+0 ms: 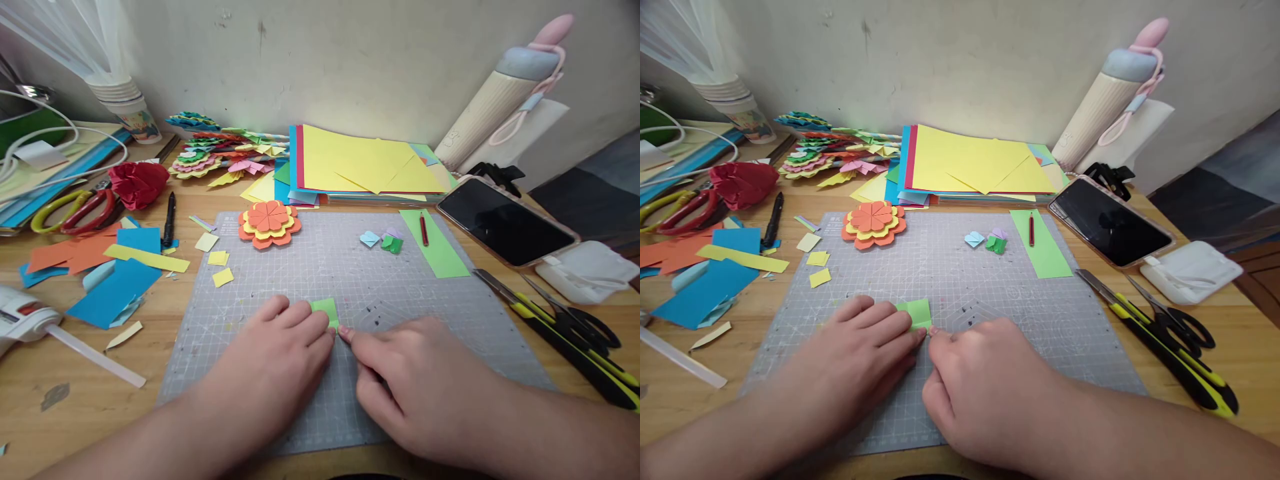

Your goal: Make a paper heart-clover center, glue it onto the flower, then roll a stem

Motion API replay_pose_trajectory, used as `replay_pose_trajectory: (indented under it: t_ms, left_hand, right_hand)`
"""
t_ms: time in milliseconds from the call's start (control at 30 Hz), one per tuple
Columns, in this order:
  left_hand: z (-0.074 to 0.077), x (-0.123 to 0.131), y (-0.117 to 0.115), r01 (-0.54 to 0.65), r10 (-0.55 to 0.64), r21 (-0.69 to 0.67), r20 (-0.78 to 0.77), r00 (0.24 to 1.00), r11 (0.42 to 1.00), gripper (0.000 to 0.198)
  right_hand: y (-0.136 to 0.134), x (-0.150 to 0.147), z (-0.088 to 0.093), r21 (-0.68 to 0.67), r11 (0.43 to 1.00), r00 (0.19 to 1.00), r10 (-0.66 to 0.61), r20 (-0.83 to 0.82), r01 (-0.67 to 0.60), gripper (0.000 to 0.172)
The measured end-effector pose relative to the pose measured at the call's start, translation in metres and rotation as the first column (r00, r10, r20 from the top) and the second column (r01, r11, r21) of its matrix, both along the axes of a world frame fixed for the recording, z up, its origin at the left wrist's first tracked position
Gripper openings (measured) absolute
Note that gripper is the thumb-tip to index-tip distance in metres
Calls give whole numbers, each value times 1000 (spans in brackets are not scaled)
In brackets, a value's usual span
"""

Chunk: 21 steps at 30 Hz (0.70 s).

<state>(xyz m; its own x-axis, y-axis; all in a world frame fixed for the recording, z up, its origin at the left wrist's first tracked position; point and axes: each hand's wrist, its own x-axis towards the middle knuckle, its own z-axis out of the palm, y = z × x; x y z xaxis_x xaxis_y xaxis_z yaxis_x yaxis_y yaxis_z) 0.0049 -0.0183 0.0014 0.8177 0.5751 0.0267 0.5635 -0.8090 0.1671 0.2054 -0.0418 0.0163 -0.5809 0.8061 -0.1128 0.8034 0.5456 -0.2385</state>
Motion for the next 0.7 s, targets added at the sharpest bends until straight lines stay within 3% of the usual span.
replay_pose_trajectory:
  t_ms: [267, 633, 700]
  left_hand:
    - [0, 7, -17, -29, 34, 49, -101, 994, 998, 21]
    - [-3, -19, -37, -135, 139, 38, -117, 983, 990, 38]
    - [-2, -18, -37, -183, 182, -1, -108, 977, 983, 32]
  right_hand:
    - [-2, 2, 1, 33, 999, 1000, 21, -1, -21, 30]
    - [0, 2, 2, 11, 1000, 1000, 17, -10, -16, 38]
    - [0, 3, 1, 9, 1000, 999, 16, -29, -16, 36]
